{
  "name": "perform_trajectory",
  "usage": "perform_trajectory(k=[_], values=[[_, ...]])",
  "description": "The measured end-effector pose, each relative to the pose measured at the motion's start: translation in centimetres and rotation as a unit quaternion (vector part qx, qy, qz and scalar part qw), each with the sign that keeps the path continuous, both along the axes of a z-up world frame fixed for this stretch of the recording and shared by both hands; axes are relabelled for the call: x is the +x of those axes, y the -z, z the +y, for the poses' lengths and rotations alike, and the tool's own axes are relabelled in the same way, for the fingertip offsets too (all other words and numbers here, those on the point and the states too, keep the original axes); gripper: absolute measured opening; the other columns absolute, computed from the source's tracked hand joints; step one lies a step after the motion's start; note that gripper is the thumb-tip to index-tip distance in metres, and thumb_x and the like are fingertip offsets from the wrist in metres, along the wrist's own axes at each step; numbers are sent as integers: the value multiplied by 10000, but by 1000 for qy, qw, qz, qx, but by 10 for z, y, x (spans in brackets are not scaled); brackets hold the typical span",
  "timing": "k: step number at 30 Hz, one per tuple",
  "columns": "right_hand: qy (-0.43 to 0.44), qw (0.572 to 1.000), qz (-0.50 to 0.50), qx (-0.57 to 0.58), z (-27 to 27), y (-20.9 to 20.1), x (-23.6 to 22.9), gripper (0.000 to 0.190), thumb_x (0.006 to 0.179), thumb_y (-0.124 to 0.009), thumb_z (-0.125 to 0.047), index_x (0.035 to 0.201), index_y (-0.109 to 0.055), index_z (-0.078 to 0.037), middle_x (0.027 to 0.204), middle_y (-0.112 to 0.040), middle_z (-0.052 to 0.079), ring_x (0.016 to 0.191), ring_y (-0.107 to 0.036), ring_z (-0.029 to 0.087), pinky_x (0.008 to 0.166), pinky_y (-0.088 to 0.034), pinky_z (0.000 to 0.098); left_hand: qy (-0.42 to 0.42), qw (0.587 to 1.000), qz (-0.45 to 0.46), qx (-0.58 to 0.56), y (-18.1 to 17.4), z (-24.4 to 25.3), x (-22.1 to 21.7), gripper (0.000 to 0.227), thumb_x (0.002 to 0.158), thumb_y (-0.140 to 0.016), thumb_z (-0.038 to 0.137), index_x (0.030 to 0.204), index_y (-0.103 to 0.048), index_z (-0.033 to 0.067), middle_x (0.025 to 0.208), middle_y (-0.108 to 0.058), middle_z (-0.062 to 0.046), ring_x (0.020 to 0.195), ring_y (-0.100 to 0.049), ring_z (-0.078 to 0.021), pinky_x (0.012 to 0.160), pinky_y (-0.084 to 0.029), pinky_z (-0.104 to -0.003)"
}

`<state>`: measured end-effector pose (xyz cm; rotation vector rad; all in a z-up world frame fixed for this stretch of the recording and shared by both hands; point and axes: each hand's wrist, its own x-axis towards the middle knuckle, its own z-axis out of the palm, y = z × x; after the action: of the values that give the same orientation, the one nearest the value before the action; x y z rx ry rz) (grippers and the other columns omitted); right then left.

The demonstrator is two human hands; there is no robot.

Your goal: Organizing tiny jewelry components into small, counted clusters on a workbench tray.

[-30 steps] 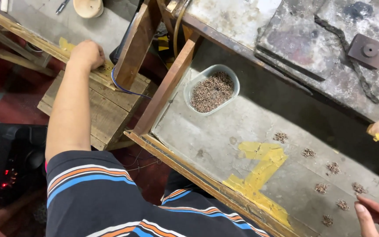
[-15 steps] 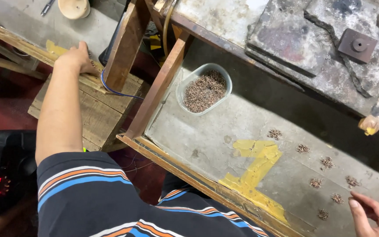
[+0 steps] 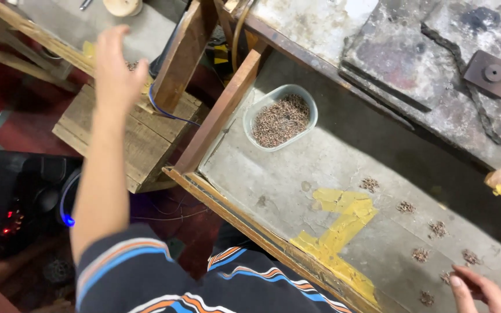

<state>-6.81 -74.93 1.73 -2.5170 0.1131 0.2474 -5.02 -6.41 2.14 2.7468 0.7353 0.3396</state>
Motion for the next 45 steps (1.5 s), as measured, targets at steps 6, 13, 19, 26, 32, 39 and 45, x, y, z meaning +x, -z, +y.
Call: perform_trajectory(k=[6, 13, 19, 26, 32, 39, 45], values=[[-65, 996, 43, -52, -3, 24, -3, 271, 970, -694, -217, 1201, -808, -133, 1148, -798, 62, 995, -727, 202, 946, -545, 329, 100, 969, -218, -52, 25, -138, -57, 160, 1009, -589, -61, 1128, -694, -40, 1085, -728, -182, 994, -697, -263, 914, -591, -343], [-259, 964, 63, 26, -17, 85, -44, 259, 842, -740, -427, 916, -771, -181, 1019, -701, -8, 964, -722, 161, 927, -540, 328, 164, 965, -187, -84, 38, -222, -72, 241, 941, -779, 263, 771, -695, 113, 655, -555, 8, 575, -477, -125, 551, -380, -278], [-212, 973, 62, 59, -11, 68, -38, 230, 888, -710, -336, 863, -668, -112, 962, -684, 40, 972, -632, 198, 922, -484, 345, 250, 952, -157, -76, 34, -233, -51, 110, 957, -728, 124, 863, -724, 66, 788, -642, -32, 739, -572, -198, 685, -461, -332], [-315, 915, 187, 167, 6, 52, -31, 187, 939, -671, -367, 910, -679, -182, 898, -709, -35, 832, -664, 108, 784, -532, 285, 301, 947, -84, -71, 43, -217, 19, 184, 975, -663, 82, 1135, -706, 3, 1116, -707, -129, 1074, -653, -283, 963, -518, -415], [-269, 937, 207, 83, 11, 42, -27, 203, 935, -670, -411, 966, -693, -212, 936, -705, -57, 850, -669, 98, 819, -530, 269, 363, 931, 19, -43, 80, -212, 86, 408, 934, -671, 110, 1329, -633, 11, 1394, -605, -164, 1274, -570, -364, 991, -522, -510], [-242, 944, 220, 33, 16, 36, -23, 380, 881, -705, -482, 1166, -731, -231, 1134, -785, -67, 1045, -756, 96, 938, -575, 289, 347, 931, 71, 89, 102, -211, 96, 469, 847, -759, 276, 1252, -627, 80, 1234, -583, -141, 1088, -580, -373, 816, -560, -509], [-142, 975, 167, 30, 15, 35, -24, 360, 877, -704, -408, 1168, -735, -199, 1123, -786, -62, 1038, -749, 95, 950, -548, 288, 280, 950, 102, 97, 82, -204, 75, 342, 887, -787, 275, 1153, -670, 95, 1082, -597, -111, 991, -639, -341, 566, -592, -499]])
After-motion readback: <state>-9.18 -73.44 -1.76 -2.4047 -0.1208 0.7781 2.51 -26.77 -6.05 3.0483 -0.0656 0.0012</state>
